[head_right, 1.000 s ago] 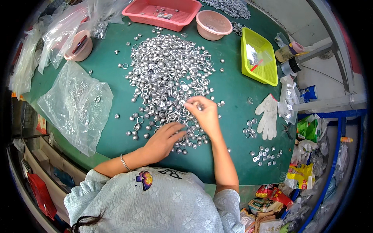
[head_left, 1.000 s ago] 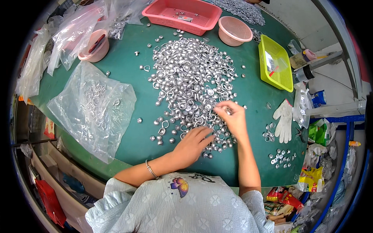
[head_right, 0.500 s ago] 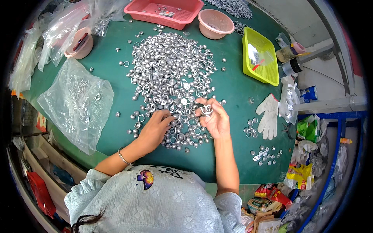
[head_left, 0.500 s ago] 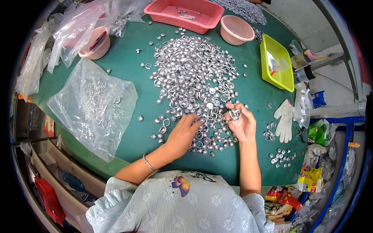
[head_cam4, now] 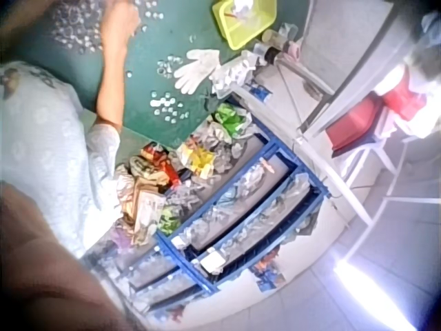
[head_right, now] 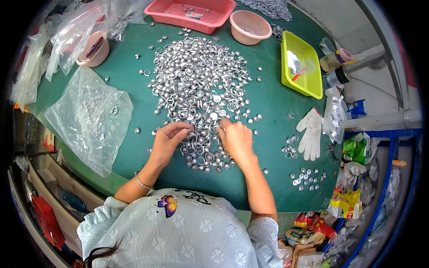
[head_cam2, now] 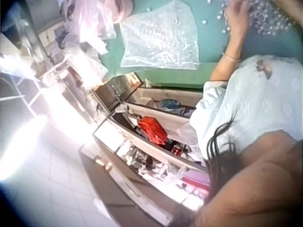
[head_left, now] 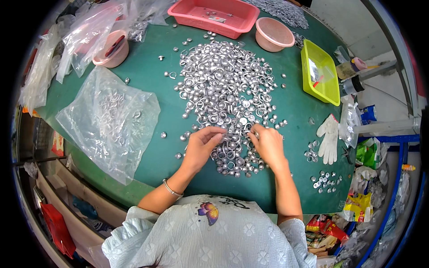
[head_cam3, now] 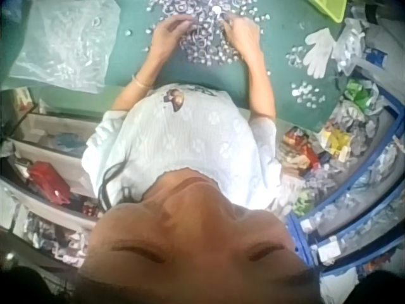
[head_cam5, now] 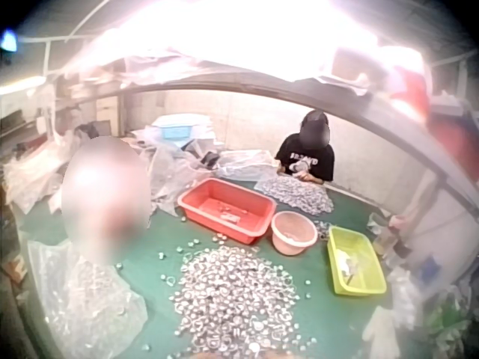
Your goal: The person sits at a green workbench and repeatedly picks up small silver metal rings and ball-shaped components. They connect the parts by hand and place the assembled units into a clear plastic bag. The process is repetitive and continues throughout the clip.
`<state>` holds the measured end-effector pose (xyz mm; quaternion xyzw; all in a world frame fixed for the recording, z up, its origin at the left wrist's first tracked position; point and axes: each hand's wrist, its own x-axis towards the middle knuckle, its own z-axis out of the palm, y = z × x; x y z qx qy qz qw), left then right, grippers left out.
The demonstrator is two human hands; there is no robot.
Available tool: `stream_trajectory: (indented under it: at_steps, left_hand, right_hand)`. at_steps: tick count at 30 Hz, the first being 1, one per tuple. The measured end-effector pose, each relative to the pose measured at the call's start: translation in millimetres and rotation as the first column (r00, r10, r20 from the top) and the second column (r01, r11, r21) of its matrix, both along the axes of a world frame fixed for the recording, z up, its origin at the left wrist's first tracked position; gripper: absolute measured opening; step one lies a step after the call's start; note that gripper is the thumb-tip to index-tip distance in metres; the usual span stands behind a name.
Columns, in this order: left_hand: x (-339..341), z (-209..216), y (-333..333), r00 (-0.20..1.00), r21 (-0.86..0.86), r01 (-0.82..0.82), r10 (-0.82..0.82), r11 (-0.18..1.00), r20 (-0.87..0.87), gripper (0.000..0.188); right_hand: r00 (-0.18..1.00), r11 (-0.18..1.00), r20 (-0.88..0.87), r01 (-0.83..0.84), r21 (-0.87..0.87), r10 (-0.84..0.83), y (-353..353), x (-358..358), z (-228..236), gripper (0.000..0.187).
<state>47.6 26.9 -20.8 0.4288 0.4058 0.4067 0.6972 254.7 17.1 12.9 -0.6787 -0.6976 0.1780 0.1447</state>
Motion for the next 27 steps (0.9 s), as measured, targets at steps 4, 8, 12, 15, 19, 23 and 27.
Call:
stream_trajectory:
  at_steps: [4,8,12,15,19,23,27]
  left_hand:
    - [-5.6,-1.5,2.0,0.907,-0.294,-0.010,0.132,0.956,0.400,0.020]
    - [-4.0,-1.0,-1.4,0.851,-0.365,0.068,0.137,0.929,0.508,0.023]
    - [3.9,4.8,-5.8,0.874,-0.341,0.045,0.129,0.939,0.469,0.023]
    - [6.2,9.6,-8.0,0.853,-0.341,0.056,0.132,0.939,0.505,0.022]
    - [11.1,9.0,-12.8,0.822,-0.360,0.058,0.160,0.931,0.547,0.021]
    - [19.6,23.2,-19.5,0.843,-0.383,-0.015,0.217,0.924,0.492,0.018]
    - [18.6,21.6,-22.7,0.913,-0.341,-0.018,0.155,0.940,0.379,0.018]
  right_hand:
    - [0.437,0.905,-0.797,0.115,-0.409,-0.416,-3.2,18.8,0.0,0.010]
    - [-0.270,0.946,-0.907,-0.089,-0.311,-0.323,-10.1,28.1,-0.1,0.016]
    - [-0.540,0.900,-0.746,-0.048,-0.434,-0.389,-15.4,12.8,-4.6,0.019]
    - [0.049,0.926,-0.933,-0.109,-0.361,-0.357,-23.1,1.5,-12.3,0.010]
    - [0.539,0.997,-0.840,0.001,-0.073,-0.062,-30.2,-38.6,4.9,0.025]
    - [0.890,0.967,-0.451,0.052,0.250,0.069,-36.9,-44.3,6.1,0.014]
    - [0.908,0.931,-0.388,-0.006,0.364,0.158,-38.9,-40.0,5.1,0.010]
